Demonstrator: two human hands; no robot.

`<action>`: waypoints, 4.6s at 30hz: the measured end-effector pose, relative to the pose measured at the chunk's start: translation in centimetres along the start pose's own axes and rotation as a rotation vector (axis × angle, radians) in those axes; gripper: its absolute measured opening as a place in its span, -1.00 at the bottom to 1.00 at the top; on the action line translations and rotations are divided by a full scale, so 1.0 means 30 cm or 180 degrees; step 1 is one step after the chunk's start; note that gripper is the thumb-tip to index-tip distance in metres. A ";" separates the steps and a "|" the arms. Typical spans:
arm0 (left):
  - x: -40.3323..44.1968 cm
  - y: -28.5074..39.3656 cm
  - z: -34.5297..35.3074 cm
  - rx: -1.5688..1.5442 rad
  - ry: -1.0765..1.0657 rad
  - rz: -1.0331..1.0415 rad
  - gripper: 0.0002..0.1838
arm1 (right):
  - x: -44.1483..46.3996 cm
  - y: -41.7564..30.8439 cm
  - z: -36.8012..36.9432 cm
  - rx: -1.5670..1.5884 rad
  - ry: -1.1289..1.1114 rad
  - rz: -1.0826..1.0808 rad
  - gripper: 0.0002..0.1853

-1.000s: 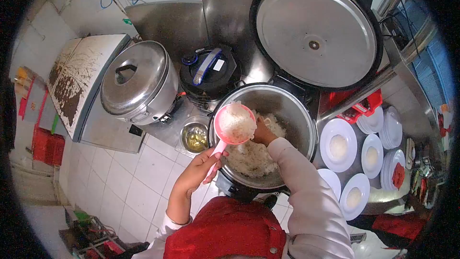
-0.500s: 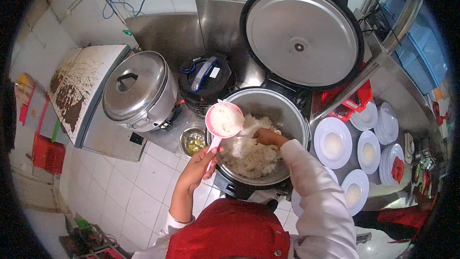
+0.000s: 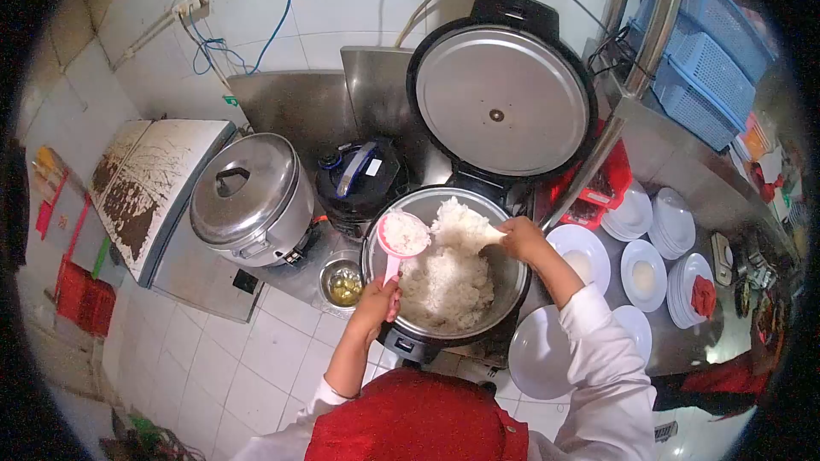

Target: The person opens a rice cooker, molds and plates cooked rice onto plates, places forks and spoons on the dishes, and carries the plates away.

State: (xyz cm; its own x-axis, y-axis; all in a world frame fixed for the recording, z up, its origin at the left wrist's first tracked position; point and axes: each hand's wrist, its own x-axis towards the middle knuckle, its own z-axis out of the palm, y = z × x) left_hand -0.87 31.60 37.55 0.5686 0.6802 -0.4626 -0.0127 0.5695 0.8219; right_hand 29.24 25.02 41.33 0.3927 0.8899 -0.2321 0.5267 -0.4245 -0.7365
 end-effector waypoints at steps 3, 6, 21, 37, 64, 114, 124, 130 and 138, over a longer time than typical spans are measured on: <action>0.013 -0.047 0.062 0.0022 -0.0038 -0.0050 -0.80 | -0.070 -0.074 0.023 -0.0902 0.0841 -0.0543 -0.77; 0.026 -0.089 0.122 0.0066 -0.0058 -0.0111 -0.81 | -0.161 -0.205 0.151 -0.2459 0.1570 -0.0876 -0.81; 0.038 -0.121 0.165 -0.0132 -0.0316 -0.0265 -0.79 | -0.319 -0.239 0.187 -0.3075 0.1211 -0.0658 -0.48; 0.089 -0.162 0.124 0.1082 0.0054 0.0125 -0.82 | -0.325 -0.181 0.268 -0.0144 0.0537 -0.0631 -0.69; 0.040 -0.182 0.094 0.1883 -0.0302 0.0449 -0.84 | -0.319 -0.138 0.278 -0.0184 0.0683 -0.0708 -0.70; -0.011 0.048 0.037 0.0690 -0.0401 -0.0442 -0.84 | -0.335 -0.156 0.245 -0.0969 0.0733 -0.0749 -0.62; 0.008 0.059 -0.002 0.1249 -0.1032 -0.0832 -0.84 | -0.184 -0.025 0.194 -0.1445 0.1370 -0.2214 -0.69; 0.004 0.019 -0.030 0.1105 -0.1207 -0.0687 -0.82 | -0.105 -0.073 -0.031 -0.0806 0.0551 -0.0783 -0.67; -0.036 0.061 0.004 0.1093 -0.1092 -0.0608 -0.80 | -0.022 -0.137 -0.041 -0.1091 -0.0009 -0.0938 -0.71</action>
State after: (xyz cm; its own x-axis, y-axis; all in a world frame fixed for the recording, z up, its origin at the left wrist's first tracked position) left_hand -1.39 31.85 39.60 0.7719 0.3558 -0.5269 0.3556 0.4454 0.8217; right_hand 27.75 25.98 45.28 0.1868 0.9813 -0.0461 0.8352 -0.1833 -0.5185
